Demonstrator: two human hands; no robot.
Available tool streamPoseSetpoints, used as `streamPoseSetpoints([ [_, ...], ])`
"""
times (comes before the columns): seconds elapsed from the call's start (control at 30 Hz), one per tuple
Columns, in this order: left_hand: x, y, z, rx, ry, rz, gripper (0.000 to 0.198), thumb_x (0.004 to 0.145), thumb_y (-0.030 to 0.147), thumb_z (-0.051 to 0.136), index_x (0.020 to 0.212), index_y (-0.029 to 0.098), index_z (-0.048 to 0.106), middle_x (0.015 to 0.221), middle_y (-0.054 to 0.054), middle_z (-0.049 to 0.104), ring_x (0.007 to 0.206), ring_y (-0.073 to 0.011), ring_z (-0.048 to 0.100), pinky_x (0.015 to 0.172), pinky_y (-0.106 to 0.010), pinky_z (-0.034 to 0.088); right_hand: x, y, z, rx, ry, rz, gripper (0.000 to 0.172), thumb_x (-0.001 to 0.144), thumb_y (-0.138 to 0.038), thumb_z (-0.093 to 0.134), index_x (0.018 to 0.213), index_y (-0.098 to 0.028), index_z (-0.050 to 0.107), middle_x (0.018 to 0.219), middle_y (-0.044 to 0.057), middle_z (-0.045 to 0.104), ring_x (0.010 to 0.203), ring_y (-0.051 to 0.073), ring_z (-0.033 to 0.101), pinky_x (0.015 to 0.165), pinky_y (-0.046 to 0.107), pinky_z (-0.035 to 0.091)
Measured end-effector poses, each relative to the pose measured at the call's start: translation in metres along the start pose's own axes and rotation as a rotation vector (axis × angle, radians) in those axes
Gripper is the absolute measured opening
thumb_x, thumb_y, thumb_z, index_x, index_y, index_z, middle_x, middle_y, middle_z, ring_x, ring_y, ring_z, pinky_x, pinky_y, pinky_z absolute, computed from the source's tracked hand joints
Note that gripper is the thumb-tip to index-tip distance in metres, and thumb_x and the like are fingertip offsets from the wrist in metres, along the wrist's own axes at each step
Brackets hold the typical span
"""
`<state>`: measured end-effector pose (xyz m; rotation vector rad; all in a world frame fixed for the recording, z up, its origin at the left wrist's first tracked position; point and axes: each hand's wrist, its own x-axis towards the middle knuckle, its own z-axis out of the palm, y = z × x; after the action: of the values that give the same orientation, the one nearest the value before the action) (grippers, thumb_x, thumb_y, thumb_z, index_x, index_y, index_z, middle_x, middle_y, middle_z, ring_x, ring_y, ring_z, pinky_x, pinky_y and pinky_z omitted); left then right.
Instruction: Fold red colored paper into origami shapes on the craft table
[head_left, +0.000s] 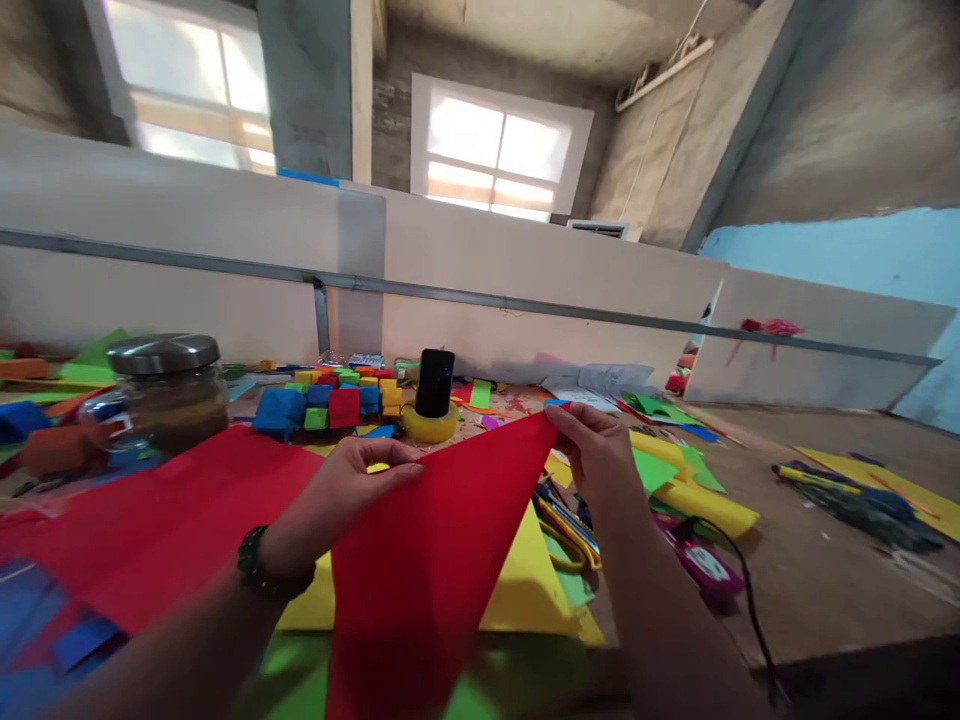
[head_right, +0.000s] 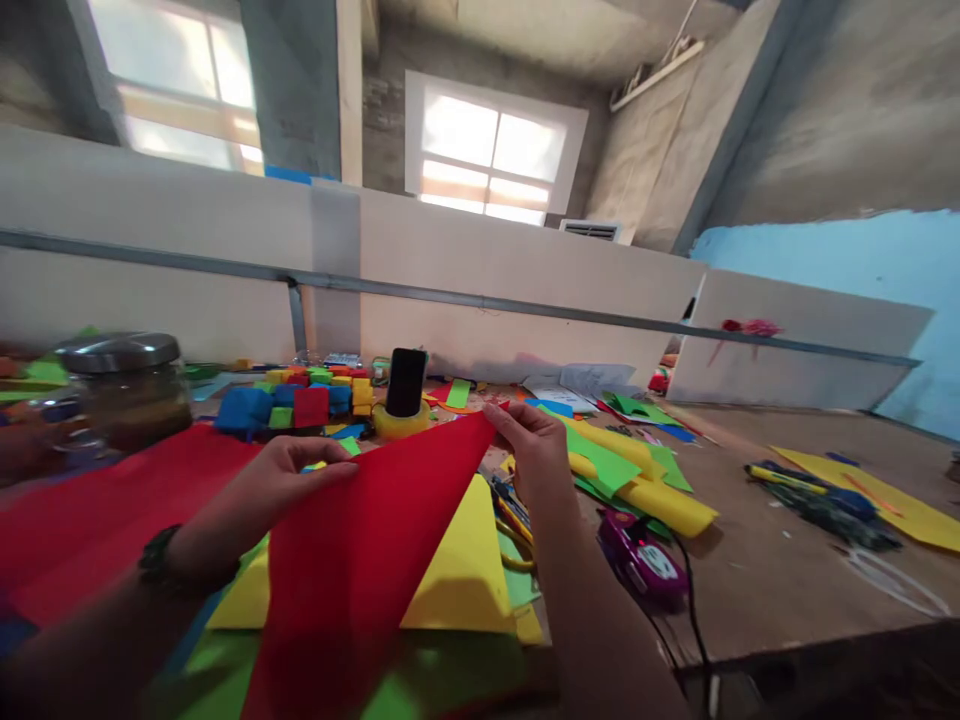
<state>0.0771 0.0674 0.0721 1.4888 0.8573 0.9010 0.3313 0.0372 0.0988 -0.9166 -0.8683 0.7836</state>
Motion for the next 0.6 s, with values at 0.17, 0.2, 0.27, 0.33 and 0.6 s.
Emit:
streamPoseSetpoints([
  [0.17,0.0023,-0.0026,-0.0032,0.020,-0.019,0.006,0.032,0.063,0.046,0.078,0.068,0.015,0.068,0.064,0.000,0.065,0.057,-0.0127,0.056,0.049,-0.019,0.040,0.0007,-0.0002,-0.0028,-0.015,0.000,0.002,0.027,0.045,-0.029,0.089,0.051,-0.018,0.065,0.052,-0.004,0.064,0.047,0.008,0.057,0.047,0.018,0.050],
  [0.2,0.0026,-0.0029,-0.0037,0.028,-0.019,0.008,0.032,0.064,0.045,0.078,0.068,0.015,0.068,0.064,-0.001,0.066,0.057,-0.0129,0.056,0.049,-0.020,0.040,0.0010,-0.0005,-0.0032,-0.018,-0.001,0.007,0.027,0.045,-0.029,0.089,0.051,-0.018,0.065,0.052,-0.004,0.064,0.046,0.007,0.056,0.046,0.017,0.050],
  [0.27,0.0029,-0.0030,-0.0044,0.046,-0.021,0.017,0.031,0.065,0.045,0.077,0.068,0.016,0.068,0.065,-0.001,0.066,0.057,-0.0133,0.056,0.050,-0.020,0.041,0.0014,-0.0013,-0.0038,-0.018,-0.003,0.017,0.028,0.043,-0.028,0.089,0.050,-0.017,0.065,0.050,-0.004,0.062,0.044,0.006,0.054,0.044,0.016,0.048],
  [0.33,0.0031,-0.0031,-0.0051,0.070,-0.023,0.033,0.031,0.066,0.046,0.076,0.068,0.016,0.068,0.065,-0.001,0.066,0.058,-0.0139,0.057,0.050,-0.020,0.041,0.0017,-0.0025,-0.0041,-0.003,0.002,0.028,0.028,0.042,-0.028,0.089,0.049,-0.017,0.064,0.048,-0.004,0.061,0.043,0.006,0.053,0.043,0.015,0.046],
  [0.6,0.0054,-0.0044,-0.0093,0.085,-0.037,0.023,0.031,0.064,0.044,0.078,0.064,0.015,0.067,0.063,0.000,0.064,0.057,-0.0127,0.055,0.050,-0.020,0.039,0.0068,0.0011,-0.0065,0.021,0.012,0.085,0.025,0.043,-0.029,0.085,0.053,-0.017,0.065,0.049,-0.003,0.061,0.041,0.007,0.053,0.041,0.017,0.046],
])
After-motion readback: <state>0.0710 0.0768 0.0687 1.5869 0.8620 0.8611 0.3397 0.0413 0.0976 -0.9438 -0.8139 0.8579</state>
